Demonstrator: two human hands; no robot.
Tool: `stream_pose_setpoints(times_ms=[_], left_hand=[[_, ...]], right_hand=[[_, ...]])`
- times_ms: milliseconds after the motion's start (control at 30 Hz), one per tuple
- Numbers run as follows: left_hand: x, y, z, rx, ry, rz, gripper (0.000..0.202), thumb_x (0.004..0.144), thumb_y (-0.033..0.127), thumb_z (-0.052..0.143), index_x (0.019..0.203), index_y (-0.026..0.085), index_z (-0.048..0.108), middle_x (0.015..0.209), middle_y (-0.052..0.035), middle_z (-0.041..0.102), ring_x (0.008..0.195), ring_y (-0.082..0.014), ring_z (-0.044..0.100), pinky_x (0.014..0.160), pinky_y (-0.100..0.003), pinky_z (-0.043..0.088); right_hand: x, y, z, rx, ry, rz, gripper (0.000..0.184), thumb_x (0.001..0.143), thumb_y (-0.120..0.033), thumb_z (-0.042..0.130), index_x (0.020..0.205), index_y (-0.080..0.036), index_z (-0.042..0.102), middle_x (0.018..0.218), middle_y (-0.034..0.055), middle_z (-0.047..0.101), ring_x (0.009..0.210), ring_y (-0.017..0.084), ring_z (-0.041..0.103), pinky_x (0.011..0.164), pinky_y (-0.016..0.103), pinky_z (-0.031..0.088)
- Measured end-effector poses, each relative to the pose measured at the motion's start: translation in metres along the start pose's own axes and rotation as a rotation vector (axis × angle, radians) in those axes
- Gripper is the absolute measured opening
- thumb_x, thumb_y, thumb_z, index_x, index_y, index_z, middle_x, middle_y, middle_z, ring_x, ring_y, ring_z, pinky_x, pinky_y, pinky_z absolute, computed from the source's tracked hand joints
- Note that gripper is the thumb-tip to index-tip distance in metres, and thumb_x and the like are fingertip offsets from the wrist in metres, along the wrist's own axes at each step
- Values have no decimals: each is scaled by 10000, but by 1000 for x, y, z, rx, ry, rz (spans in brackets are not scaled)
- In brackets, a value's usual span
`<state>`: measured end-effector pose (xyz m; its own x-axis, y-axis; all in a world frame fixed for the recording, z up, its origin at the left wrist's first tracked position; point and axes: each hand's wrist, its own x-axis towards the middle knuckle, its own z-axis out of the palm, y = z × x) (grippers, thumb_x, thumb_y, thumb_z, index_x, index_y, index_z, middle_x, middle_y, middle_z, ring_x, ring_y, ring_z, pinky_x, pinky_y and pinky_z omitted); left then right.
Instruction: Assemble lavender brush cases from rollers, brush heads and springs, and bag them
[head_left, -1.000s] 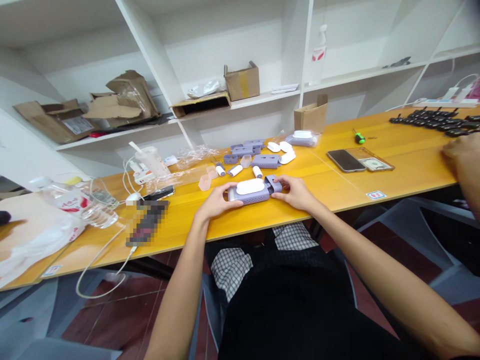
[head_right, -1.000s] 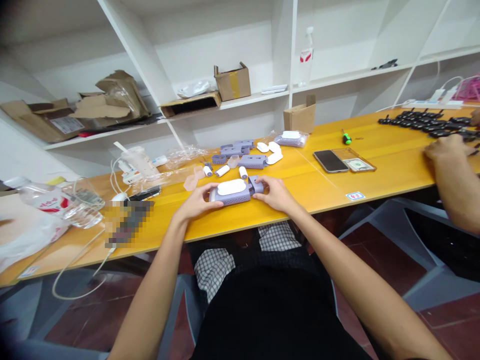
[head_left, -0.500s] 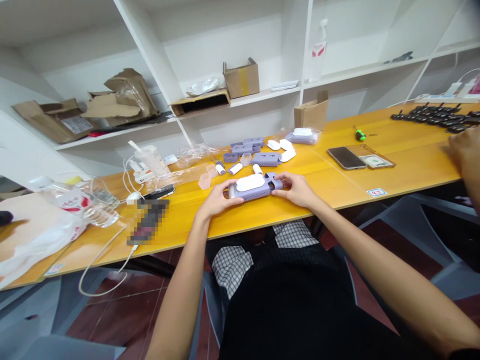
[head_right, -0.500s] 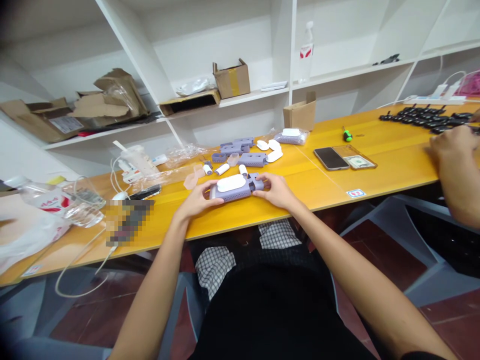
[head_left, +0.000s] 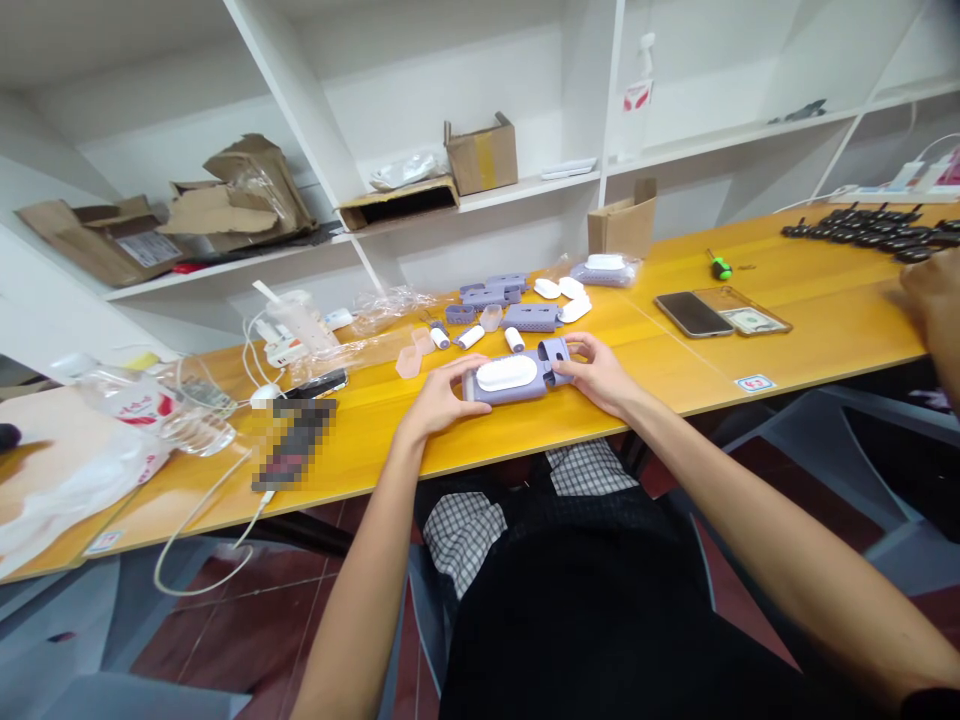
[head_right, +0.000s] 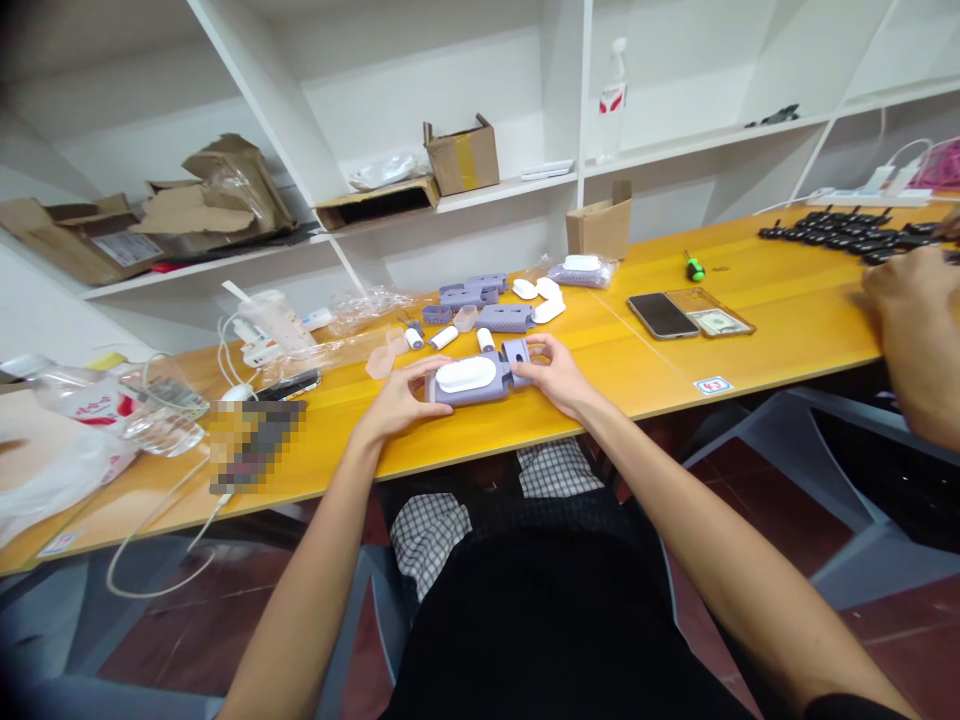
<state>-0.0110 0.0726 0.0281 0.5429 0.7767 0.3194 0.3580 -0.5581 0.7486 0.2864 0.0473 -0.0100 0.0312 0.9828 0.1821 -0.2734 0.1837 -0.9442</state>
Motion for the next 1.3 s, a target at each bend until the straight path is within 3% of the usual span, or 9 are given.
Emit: stream_pose_setpoints(times_ms=[233, 433, 867, 1300], left_hand=[[1, -3, 3, 12, 22, 39, 774, 621, 314, 963, 1342, 202, 704, 1476, -154, 633, 1421, -347, 554, 1237, -573, 376], [2, -1, 2, 94, 37, 66, 744, 648, 303, 952, 1344, 208, 708, 1477, -142, 634, 1447, -334, 528, 1255, -559, 352], [3, 7, 4, 139, 55, 116, 678, 686, 259, 921, 1333, 232, 720, 1490, -120, 622, 1451, -332, 522, 1260, -581, 330], [2, 5, 4, 119, 50, 102, 704, 672, 245, 932, 1342, 233, 715, 1494, -118, 620, 1448, -330, 527, 1263, -576, 331]], right_hand=[[-1, -7, -1, 81, -39, 117, 720, 639, -170, 847, 1310, -269, 604, 1042, 57, 717, 969, 262, 741, 962, 488, 619], [-3, -10, -2, 83, -86, 122, 745, 629, -90, 782, 1334, -295, 653, 1102, 48, 702, 965, 241, 733, 951, 466, 630], [-6, -11, 2, 41, -121, 90, 629, 639, -305, 939, 1184, -302, 626, 1019, 23, 705, 904, 218, 705, 851, 426, 638], [-7, -13, 2, 42, -126, 94, 619, 621, -301, 963, 1156, -289, 652, 977, 23, 708, 877, 222, 714, 821, 432, 641]])
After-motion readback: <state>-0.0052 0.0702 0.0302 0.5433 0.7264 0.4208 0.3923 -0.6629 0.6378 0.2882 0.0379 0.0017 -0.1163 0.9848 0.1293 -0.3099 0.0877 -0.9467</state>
